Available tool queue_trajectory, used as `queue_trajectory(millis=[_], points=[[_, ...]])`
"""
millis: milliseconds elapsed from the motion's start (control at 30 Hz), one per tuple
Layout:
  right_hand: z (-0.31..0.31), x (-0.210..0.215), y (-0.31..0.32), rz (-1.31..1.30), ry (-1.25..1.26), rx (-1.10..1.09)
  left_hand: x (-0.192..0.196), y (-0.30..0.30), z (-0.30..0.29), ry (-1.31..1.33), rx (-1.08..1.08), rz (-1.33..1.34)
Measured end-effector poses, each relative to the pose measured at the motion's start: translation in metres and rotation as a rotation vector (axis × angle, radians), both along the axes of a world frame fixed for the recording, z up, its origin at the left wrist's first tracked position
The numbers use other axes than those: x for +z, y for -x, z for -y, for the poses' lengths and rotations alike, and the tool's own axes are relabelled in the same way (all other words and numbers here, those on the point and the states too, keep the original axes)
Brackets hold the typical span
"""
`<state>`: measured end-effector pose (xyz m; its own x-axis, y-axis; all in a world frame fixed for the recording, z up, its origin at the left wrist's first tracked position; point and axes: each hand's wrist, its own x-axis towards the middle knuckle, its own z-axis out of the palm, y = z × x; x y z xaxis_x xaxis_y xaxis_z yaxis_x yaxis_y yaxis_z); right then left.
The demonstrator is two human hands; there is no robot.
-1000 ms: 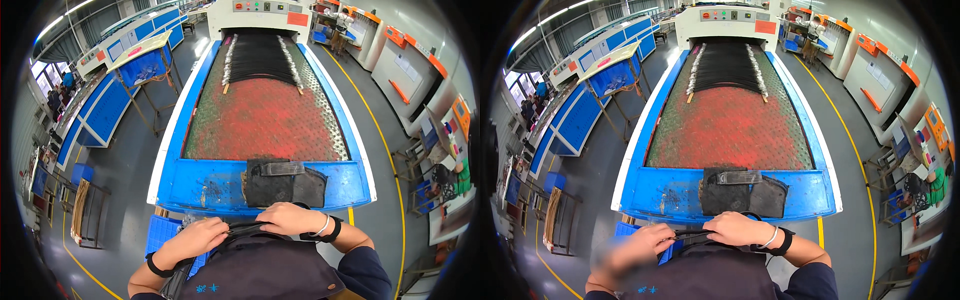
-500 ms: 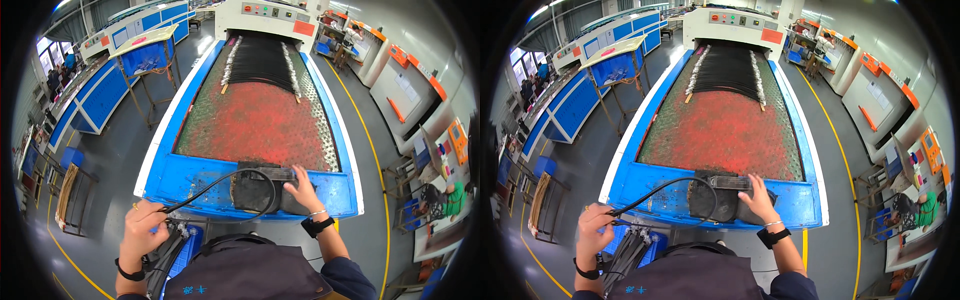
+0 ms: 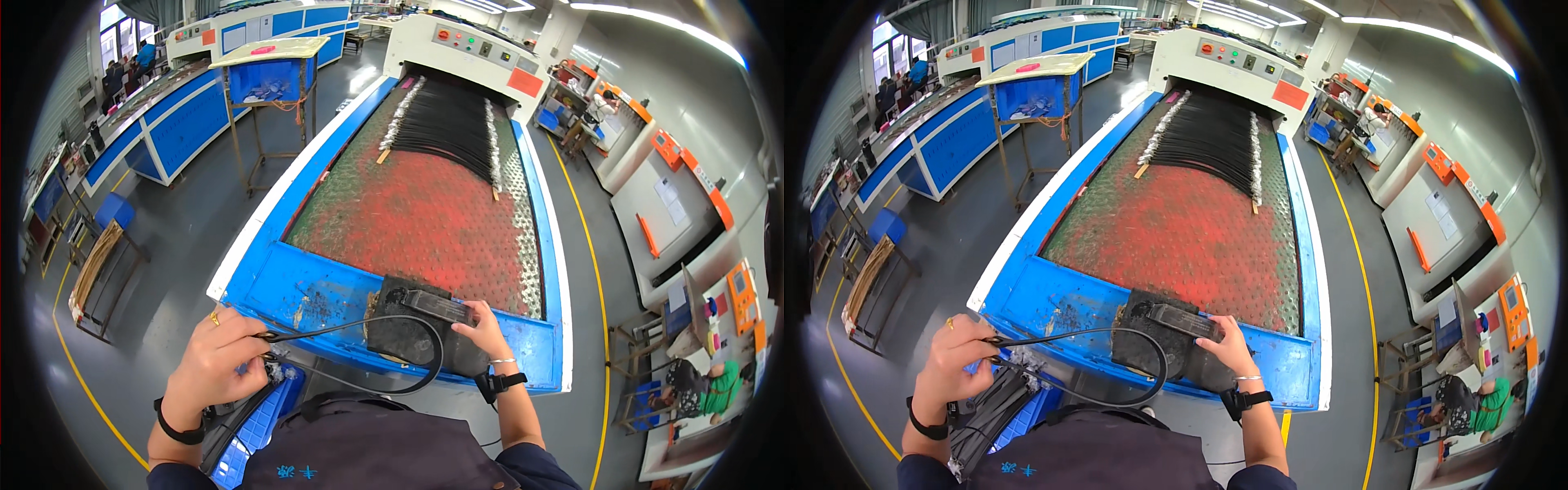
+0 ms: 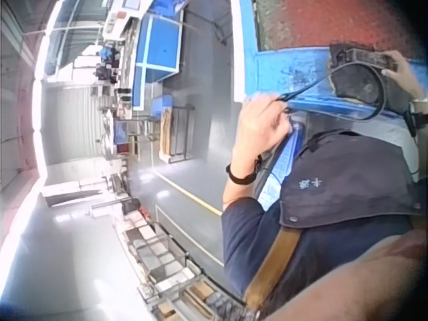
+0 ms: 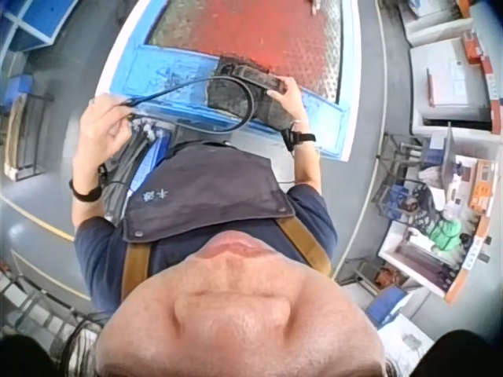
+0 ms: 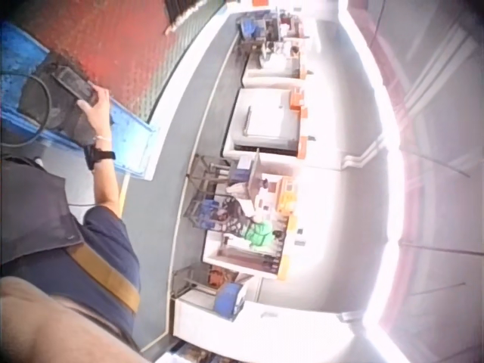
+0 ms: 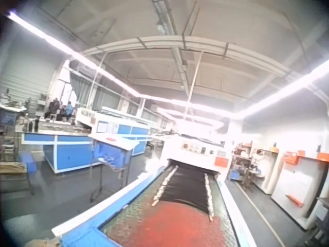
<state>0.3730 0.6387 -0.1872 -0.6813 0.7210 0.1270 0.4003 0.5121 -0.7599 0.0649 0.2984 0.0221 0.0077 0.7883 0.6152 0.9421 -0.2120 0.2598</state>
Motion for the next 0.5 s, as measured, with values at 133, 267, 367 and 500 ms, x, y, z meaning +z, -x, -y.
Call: queue_trajectory(millis=[133,267,367,500], points=[[0.013,0.004,0.004,-0.328,0.284,-0.135,0.003,-0.005,-0.004,-0.035,-0.005,0.000],[0.032,0.034,0.013,-0.807,0.473,-0.299,0.009,-0.009,-0.007,-0.030,-0.037,-0.013],[0.031,0.068,0.005,-1.226,0.716,-0.181,0.008,-0.011,-0.016,-0.044,-0.095,-0.029],[0.074,0.143,0.015,-1.284,0.502,0.093,0.010,-0.020,-0.033,-0.039,-0.215,-0.043]])
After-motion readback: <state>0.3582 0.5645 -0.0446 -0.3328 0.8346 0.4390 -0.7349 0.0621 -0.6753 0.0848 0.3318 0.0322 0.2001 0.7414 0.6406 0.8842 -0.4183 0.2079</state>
